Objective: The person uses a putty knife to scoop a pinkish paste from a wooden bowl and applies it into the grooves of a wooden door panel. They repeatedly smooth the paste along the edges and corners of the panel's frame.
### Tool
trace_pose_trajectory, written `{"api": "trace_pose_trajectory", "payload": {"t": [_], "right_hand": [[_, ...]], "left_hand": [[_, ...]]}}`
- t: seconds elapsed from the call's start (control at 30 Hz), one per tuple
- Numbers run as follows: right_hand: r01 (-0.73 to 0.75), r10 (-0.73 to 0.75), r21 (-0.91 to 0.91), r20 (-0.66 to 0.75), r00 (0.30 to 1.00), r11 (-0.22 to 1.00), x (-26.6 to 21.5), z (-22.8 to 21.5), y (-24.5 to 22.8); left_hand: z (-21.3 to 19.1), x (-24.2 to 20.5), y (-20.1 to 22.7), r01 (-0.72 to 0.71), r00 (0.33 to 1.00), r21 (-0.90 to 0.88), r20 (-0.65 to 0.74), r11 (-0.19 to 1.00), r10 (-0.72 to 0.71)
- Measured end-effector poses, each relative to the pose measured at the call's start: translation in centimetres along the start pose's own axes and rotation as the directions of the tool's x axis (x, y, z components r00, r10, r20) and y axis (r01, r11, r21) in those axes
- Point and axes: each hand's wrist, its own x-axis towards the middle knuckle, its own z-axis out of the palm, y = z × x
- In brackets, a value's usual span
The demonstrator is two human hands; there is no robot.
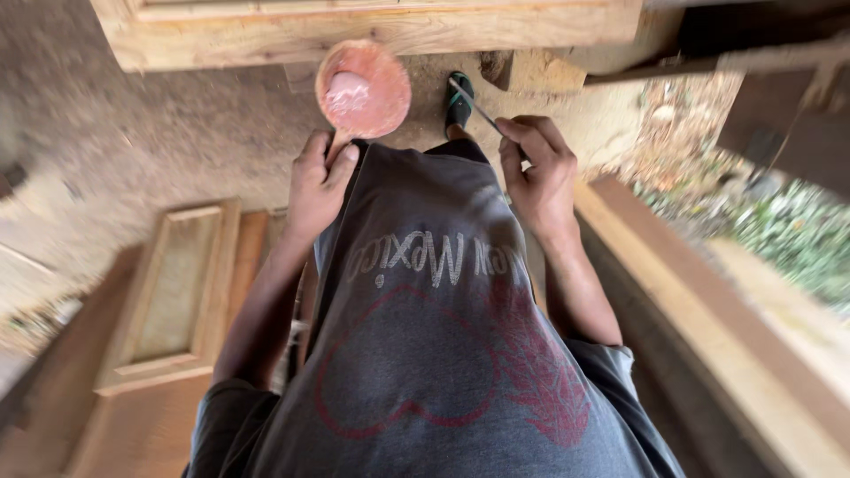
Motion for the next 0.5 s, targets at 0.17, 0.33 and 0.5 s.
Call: {"api": "trace_pose_trajectory", "payload": {"t": [0.17,0.33,0.5], "right_hand": [[0.118,-0.121,0.026,0.150,0.981,0.993,2.6,-2.3,2.1],[0.217,-0.209,-0.010,0.220,0.953,0.976,4.2,-4.3,2.9],[0.269,-0.255,-0.035,0.227,0.940,0.962,4.8,-4.6,2.5]], "left_hand": [[6.1,0.4,4.8,0.016,0.993,0.002,-0.116,1.000,-0.015],[9.2,0.0,7.2,0.047,0.985,-0.028,-0.163,0.998,-0.051],[9.8,-0.9,7.4,0.075,0.983,-0.015,-0.166,0.997,-0.076]]}}
